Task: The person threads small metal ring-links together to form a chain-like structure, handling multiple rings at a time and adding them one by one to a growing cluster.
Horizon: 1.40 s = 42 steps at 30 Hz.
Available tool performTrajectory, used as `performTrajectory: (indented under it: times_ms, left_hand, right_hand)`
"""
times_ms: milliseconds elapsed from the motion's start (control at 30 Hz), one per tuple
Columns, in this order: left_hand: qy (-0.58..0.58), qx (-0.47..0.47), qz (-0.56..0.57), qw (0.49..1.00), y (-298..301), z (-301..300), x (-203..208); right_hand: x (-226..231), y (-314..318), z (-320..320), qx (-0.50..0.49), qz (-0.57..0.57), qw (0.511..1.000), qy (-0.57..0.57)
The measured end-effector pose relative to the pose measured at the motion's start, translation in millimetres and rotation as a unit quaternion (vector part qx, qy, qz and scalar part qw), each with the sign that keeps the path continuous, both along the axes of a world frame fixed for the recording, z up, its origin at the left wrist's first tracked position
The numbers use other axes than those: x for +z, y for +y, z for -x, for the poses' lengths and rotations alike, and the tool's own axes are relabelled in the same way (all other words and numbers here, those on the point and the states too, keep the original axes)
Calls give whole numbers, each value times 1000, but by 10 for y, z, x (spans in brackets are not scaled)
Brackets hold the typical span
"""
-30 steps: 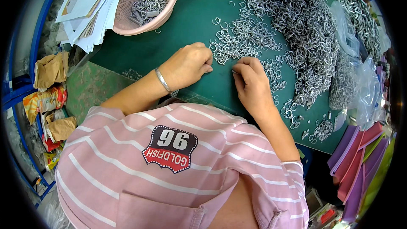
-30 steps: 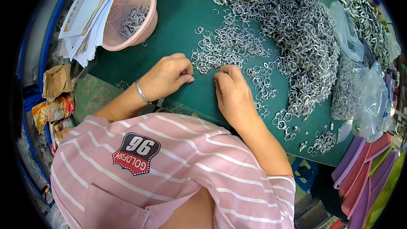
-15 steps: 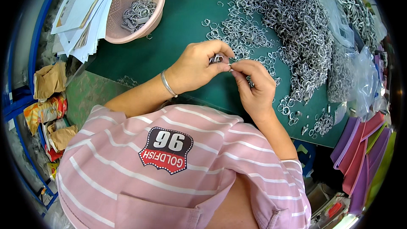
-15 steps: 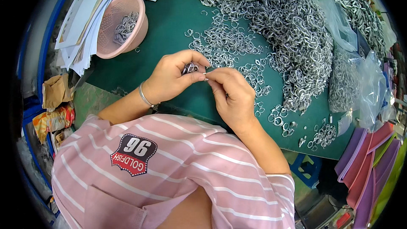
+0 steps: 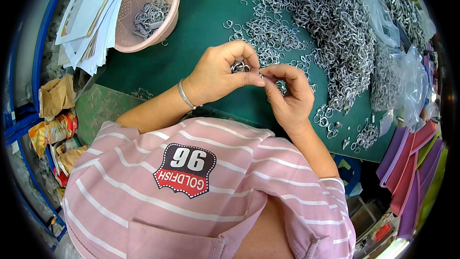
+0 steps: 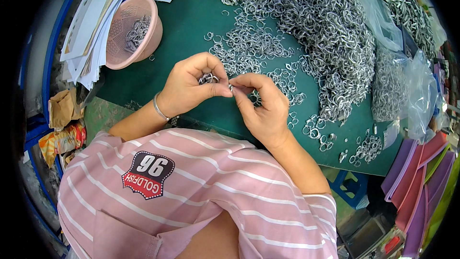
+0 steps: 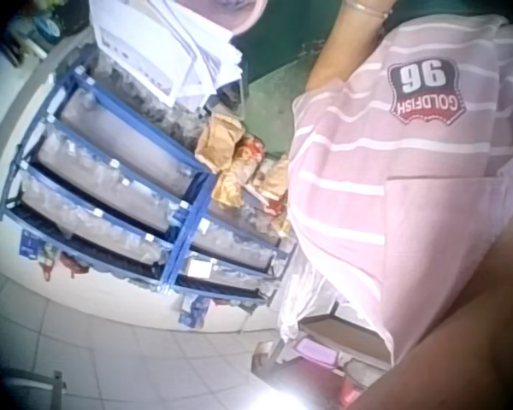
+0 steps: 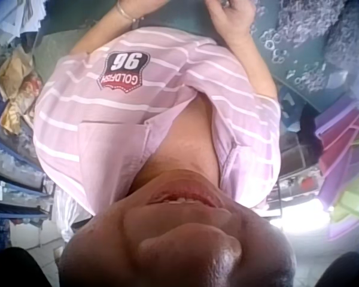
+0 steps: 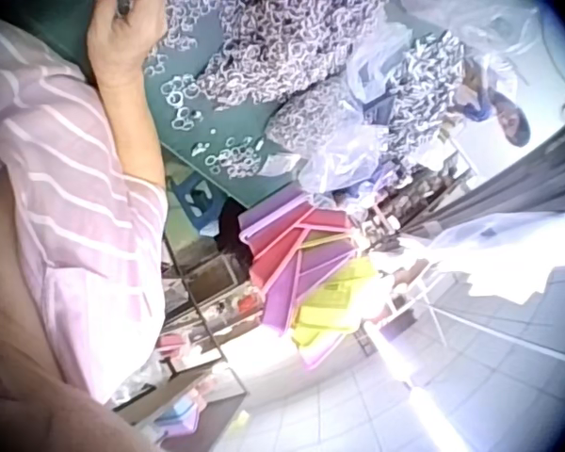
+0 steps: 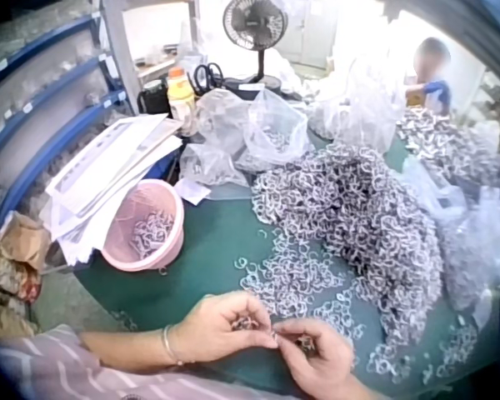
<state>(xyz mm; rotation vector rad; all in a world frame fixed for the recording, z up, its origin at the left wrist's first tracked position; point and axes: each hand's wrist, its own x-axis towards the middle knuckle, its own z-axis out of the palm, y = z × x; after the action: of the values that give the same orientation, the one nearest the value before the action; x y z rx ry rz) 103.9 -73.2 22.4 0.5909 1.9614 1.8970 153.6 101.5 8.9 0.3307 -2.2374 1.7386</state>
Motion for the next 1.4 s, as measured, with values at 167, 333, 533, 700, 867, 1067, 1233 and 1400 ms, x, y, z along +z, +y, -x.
performTrajectory:
  times_ms: [167, 333, 533, 700, 867, 1067, 1233, 1400]
  left_hand:
    - [-11, -38, 10, 999, -14, -6, 61]
    - [28, -26, 25, 999, 5, -17, 27]
    - [74, -40, 63, 994, 20, -15, 33]
    - [112, -30, 34, 993, 53, -23, 1]
    - [142, -31, 33, 989, 55, -19, 0]
    - [199, 27, 75, 977, -80, 64, 171]
    - [208, 318, 281, 881, -930, 391, 575]
    - [129, 339, 215, 907, -1059, 400, 646]
  right_hand:
    - [-39, 3, -28, 13, 89, 996, -20]
    - [-50, 6, -71, 0, 83, 997, 11]
    - [-78, 2, -107, -5, 109, 994, 19]
    - [-87, 13, -137, -15, 99, 994, 31]
    - [-93, 6, -126, -14, 105, 993, 55]
    - [-37, 49, -124, -77, 43, 996, 6]
    - [-60, 217, -77, -109, 4, 994, -3]
    - [-88, 179, -98, -110, 99, 988, -51]
